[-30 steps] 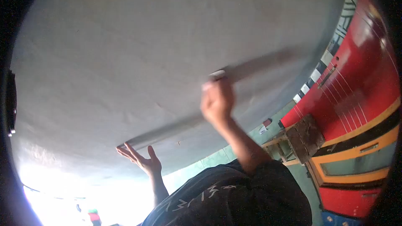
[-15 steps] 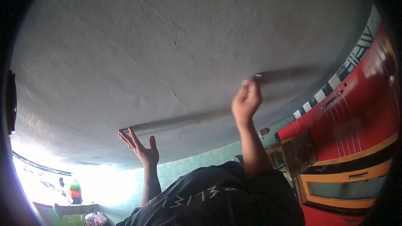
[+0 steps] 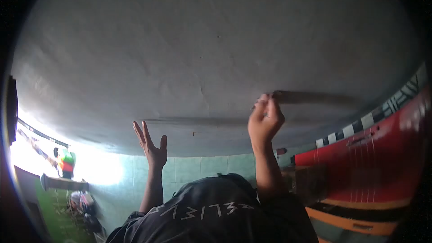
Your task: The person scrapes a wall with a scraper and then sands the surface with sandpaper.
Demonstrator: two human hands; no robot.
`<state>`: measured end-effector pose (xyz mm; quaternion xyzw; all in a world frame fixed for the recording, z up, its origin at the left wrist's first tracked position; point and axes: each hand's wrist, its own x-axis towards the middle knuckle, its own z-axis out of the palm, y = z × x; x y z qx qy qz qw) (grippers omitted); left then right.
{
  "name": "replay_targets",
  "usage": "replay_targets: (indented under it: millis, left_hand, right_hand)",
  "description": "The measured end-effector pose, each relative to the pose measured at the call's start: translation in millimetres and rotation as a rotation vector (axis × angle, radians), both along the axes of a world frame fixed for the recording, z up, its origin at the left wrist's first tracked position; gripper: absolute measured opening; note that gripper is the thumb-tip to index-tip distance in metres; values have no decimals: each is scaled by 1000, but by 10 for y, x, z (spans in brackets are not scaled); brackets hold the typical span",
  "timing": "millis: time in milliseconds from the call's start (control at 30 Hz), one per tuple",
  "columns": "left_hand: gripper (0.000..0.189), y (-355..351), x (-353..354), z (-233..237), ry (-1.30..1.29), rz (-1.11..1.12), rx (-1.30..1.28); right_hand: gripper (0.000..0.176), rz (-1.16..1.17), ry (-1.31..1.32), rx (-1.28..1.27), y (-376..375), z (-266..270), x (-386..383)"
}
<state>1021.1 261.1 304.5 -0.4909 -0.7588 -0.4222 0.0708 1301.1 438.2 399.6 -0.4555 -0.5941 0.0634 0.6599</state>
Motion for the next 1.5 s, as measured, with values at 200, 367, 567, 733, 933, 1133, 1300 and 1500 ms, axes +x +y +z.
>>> replay_targets:
  millis: [200, 367, 567, 733, 933, 1133, 1300, 1500]
  left_hand:
    - [93, -35, 63, -13, -74, 88, -96]
    - [91, -126, 94, -86, -121, 145, -184]
    - [90, -149, -17, -346, -171, 207, -174]
    - [89, -63, -93, -377, -202, 153, -77]
    - [89, -212, -514, -390, -154, 124, -58]
    - [88, -489, -1400, -320, -134, 140, 7]
    - [89, -644, -1942, -189, -114, 104, -15]
    - [91, -601, -2320, -90, -112, 13, 33]
  right_hand:
    - [24, 282, -187, -18, 73, -214, -793]
    - [24, 354, 67, -139, 400, -220, -500]
    - [18, 325, 247, -159, 613, -530, -714]
    - [21, 469, -96, -95, 467, -547, -1098]
    - [22, 389, 427, -218, 379, -479, -827]
    - [22, 384, -149, -39, -167, -652, -1886]
    - [23, 181, 519, -212, -215, -375, -1706]
    - [19, 306, -108, -26, -544, -574, -2567]
